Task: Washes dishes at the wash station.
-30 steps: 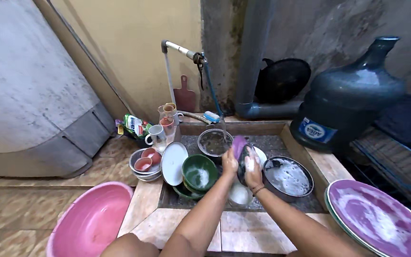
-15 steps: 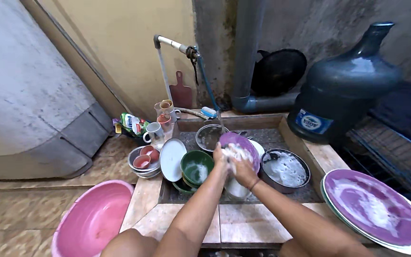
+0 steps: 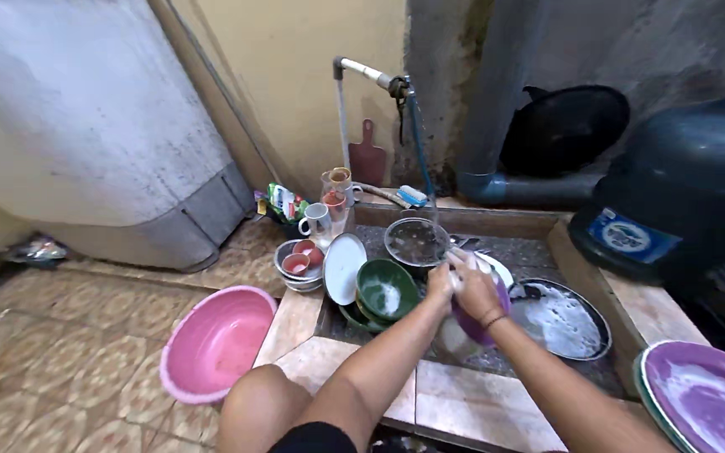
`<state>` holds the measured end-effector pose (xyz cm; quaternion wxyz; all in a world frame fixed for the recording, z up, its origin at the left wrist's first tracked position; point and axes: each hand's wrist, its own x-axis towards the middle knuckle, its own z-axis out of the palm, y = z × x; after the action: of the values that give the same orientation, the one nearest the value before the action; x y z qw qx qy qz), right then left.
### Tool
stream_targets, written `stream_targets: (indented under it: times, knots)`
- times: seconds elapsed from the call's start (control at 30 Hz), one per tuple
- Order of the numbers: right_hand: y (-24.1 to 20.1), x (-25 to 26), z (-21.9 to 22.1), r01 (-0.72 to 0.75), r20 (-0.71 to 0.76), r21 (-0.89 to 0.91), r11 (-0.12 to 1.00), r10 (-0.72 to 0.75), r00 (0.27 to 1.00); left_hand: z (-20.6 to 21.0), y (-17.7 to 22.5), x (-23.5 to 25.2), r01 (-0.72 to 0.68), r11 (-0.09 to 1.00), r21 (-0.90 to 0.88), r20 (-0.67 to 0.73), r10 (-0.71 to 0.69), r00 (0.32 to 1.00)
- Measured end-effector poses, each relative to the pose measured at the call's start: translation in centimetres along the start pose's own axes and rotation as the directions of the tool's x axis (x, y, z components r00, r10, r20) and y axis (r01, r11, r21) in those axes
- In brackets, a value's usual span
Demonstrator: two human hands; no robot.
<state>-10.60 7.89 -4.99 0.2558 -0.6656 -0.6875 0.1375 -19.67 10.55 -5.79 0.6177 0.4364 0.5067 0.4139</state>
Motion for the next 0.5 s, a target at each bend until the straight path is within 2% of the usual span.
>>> stream_targets:
  times: [0.07,0.13,0.2,0.27,0.3,0.33,0.4,0.43,0.5]
  knots:
    - [-0.5,-2.2,1.4,0.063,-0.020,-0.067,0.996,-0.065,0.998,-0.1,1.0,0.9,0.079,0.989,-0.121,-0.176,-0.100,0.979]
    - [1.6,-3.4,2.5,0.158,-0.146,-0.062,0.986,-0.165,0.975,-0.8,1.3,1.9,0.103,0.933,-0.345,-0.268,-0.203,0.942]
    - [4.5,-2.6,2.5,0.156,-0.279,0.007,0.988,-0.148,0.949,-2.0,1.5,2.2,0.090,0.876,-0.474,-0.237,-0.225,0.945]
    - [6.2,-1.3,1.1,0.037,-0.318,0.168,0.985,0.019,0.948,-3.5,1.5,2.1,0.083,0.839,-0.539,-0.123,-0.176,0.977]
    - [6.5,-0.8,-0.1,-0.091,-0.277,0.282,0.955,0.172,0.945,-4.2,1.3,1.9,0.098,0.853,-0.513,-0.042,-0.139,0.989]
    - [6.8,-0.2,-1.5,-0.249,-0.177,0.405,0.880,0.342,0.923,-4.6,1.1,1.7,0.113,0.887,-0.447,0.038,-0.107,0.994]
    - [7.7,0.1,-3.1,-0.461,0.035,0.639,0.616,0.575,0.818,-5.4,0.6,1.6,0.064,0.966,-0.251,0.117,-0.036,0.992]
    - [8.2,-0.2,-3.4,-0.500,0.134,0.715,0.488,0.607,0.783,-5.9,0.5,1.8,-0.004,0.992,-0.126,0.129,0.021,0.991]
    - [8.0,-1.2,-4.5,-0.486,0.253,0.806,0.338,0.545,0.799,-6.7,0.8,2.8,-0.187,0.971,0.146,0.145,0.165,0.975]
